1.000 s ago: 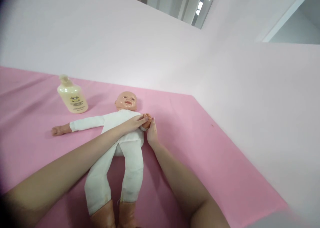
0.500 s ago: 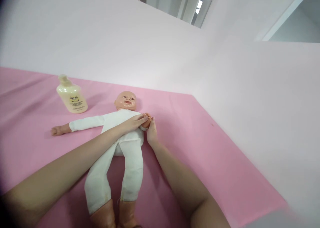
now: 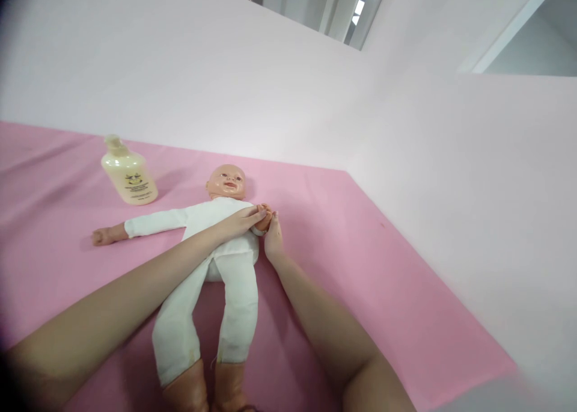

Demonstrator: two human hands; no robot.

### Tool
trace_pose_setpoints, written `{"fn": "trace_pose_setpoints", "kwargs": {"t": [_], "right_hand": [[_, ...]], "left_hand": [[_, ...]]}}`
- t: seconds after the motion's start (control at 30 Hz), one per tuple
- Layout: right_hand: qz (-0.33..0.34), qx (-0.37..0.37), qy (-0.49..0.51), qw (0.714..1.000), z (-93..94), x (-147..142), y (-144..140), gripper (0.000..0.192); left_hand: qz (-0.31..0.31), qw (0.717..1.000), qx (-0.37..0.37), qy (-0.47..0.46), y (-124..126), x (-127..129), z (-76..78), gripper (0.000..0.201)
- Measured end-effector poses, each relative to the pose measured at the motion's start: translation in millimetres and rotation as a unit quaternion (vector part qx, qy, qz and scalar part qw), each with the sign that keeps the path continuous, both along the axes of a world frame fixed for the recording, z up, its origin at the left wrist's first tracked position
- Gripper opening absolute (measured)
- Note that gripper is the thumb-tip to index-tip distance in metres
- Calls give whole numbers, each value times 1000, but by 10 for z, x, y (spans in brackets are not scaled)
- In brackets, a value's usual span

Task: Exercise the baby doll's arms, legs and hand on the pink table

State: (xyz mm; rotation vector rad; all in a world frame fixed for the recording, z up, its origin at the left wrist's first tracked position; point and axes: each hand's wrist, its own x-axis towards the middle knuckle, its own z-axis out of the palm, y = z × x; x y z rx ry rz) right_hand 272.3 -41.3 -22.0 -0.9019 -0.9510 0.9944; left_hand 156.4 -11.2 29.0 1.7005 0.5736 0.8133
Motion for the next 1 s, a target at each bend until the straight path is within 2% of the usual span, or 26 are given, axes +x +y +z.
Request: {"fn": "trace_pose_setpoints", "kwargs": {"t": [1.0], "right_hand": [[1,-8,0,1000,12,-4,-6,53]], "left_hand": [[-4,1000,-1,6,34,-1,-46,57]]}}
